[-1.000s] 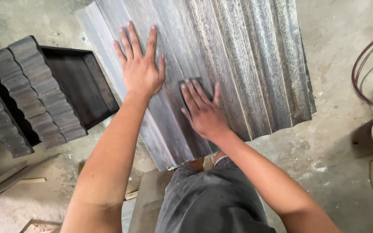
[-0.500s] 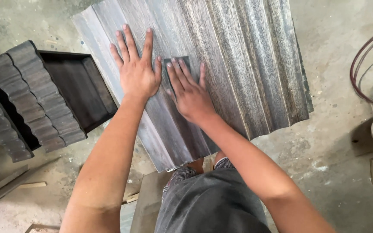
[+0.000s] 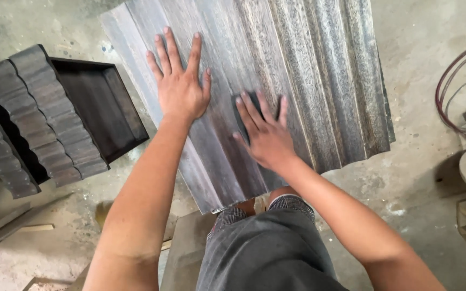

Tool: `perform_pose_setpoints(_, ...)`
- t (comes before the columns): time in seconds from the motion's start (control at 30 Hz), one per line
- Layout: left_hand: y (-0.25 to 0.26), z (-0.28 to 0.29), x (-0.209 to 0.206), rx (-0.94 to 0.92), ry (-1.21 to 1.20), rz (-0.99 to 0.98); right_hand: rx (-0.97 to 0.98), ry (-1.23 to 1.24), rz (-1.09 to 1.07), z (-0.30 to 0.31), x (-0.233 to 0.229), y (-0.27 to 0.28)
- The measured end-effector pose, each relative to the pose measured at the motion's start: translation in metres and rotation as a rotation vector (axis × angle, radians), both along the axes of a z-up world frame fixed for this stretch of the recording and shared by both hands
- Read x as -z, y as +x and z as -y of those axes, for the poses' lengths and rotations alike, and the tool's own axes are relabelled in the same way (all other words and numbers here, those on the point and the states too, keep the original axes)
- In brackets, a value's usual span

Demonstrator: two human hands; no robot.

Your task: The person sands a large, dark wooden board with a sanding block, moving it back and forth across the surface. The person then lifts the board and repositions it on the workbench to continue sanding different sections.

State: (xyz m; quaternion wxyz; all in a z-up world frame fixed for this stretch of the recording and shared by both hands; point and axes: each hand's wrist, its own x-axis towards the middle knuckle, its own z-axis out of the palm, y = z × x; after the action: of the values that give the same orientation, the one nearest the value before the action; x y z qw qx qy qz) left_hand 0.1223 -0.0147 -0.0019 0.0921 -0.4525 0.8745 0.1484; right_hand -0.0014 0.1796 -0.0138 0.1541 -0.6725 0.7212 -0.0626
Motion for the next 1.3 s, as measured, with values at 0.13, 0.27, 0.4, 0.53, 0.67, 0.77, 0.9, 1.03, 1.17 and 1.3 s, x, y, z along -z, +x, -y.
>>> perform_pose_setpoints(0.13,0.001,-0.001,0.003,0.007,-0.016,0.008,0.037,0.119,0.023,0.033,-0.007,0.000)
perform_pose_setpoints(0.27,0.002,0.000,0.006,0.011,-0.033,-0.010,0.039,0.129,0.024,0.029,-0.010,0.002)
perform_pose_setpoints(0.4,0.004,-0.002,0.008,0.028,-0.060,-0.002,0.027,0.209,-0.049,0.010,-0.004,0.009)
perform_pose_setpoints(0.53,0.002,0.000,0.005,0.012,-0.037,0.003,0.060,0.239,0.002,0.061,-0.018,0.001)
perform_pose_setpoints(0.67,0.002,0.000,0.004,0.010,-0.012,0.023,0.034,0.166,-0.008,0.014,-0.001,0.008)
perform_pose_setpoints(0.77,0.001,0.001,-0.001,0.000,0.020,0.048,0.026,0.216,-0.007,0.032,-0.016,0.008)
perform_pose_setpoints(0.9,0.002,0.001,0.001,0.004,0.000,0.016,0.065,0.253,-0.004,0.080,-0.015,0.002)
perform_pose_setpoints(1.03,0.003,0.003,-0.003,0.005,0.036,0.052,0.014,0.165,0.007,0.023,-0.015,0.011)
perform_pose_setpoints(1.17,0.005,0.001,-0.002,0.014,0.015,0.035,0.048,0.182,0.028,0.048,-0.016,0.010)
perform_pose_setpoints(1.3,0.008,0.003,0.006,0.027,-0.037,-0.019,0.059,0.236,0.008,0.087,-0.021,0.003)
